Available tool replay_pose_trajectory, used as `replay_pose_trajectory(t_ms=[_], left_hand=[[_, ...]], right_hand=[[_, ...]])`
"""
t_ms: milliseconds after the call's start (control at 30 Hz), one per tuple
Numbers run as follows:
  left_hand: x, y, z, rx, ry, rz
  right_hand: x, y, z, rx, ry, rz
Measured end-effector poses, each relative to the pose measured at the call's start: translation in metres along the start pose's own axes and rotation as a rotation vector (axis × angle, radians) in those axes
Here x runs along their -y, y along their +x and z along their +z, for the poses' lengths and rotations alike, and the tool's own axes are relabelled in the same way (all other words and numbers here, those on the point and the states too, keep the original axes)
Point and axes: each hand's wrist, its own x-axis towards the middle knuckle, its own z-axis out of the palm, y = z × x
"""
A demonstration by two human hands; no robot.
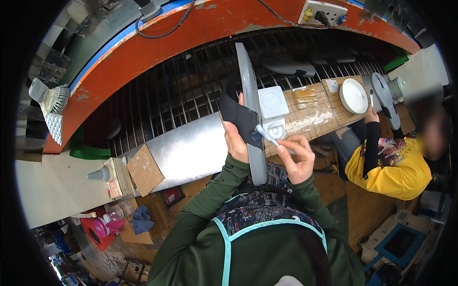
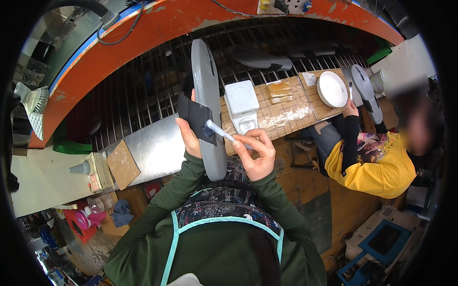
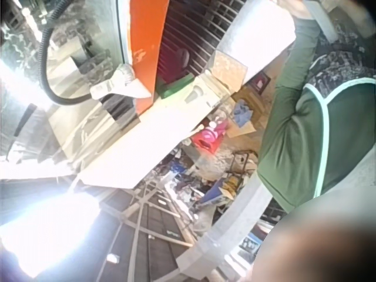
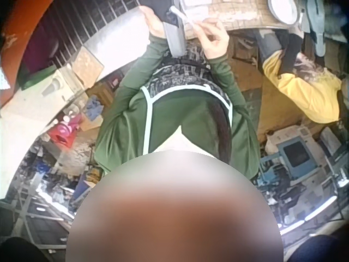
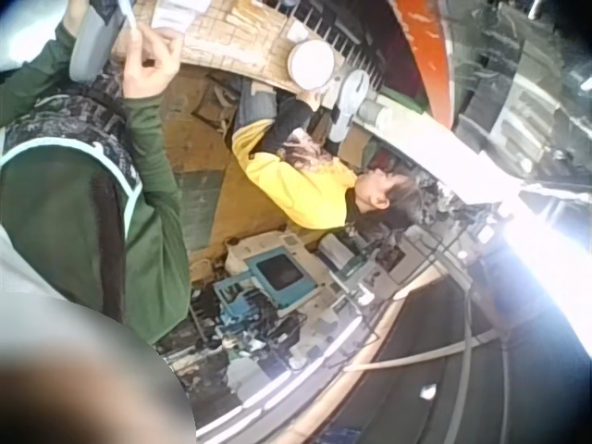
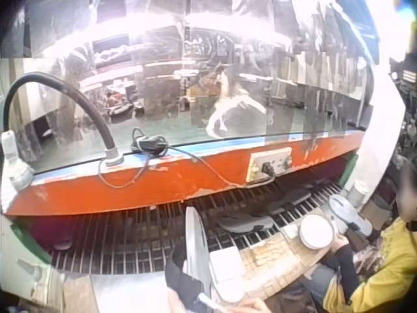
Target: The person paints a gray plastic part with a white substance using a small brush. They repeatedly dip the brush into a white container and apply the substance to the part's surface, rotating the part to cover different areas.
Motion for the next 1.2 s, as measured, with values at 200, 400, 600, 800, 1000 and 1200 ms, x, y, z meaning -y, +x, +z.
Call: replay_pose_trajectory(t_ms=[200,400,600,800,1000,1200], left_hand=[[-0.005,-0.008,-0.008,0.073,0.15,-0.006],[-0.008,-0.009,-0.009,0.109,0.167,0.008],[-0.012,-0.007,-0.007,0.102,0.254,0.017],[-0.017,-0.008,-0.006,0.108,0.322,0.022],[-0.023,-0.005,-0.005,0.157,0.278,0.003],[-0.024,-0.001,-0.004,0.164,0.357,0.021]], right_hand=[[-0.004,0.01,0.002,-0.063,-0.088,-0.045],[-0.001,0.023,-0.002,-0.118,-0.288,-0.138],[0.002,0.034,-0.01,-0.168,-0.473,-0.287],[0.001,0.045,-0.018,-0.138,-0.526,-0.408],[0.0,0.044,-0.024,-0.049,-0.493,-0.369],[-0.003,0.045,-0.03,0.004,-0.505,-0.365]])
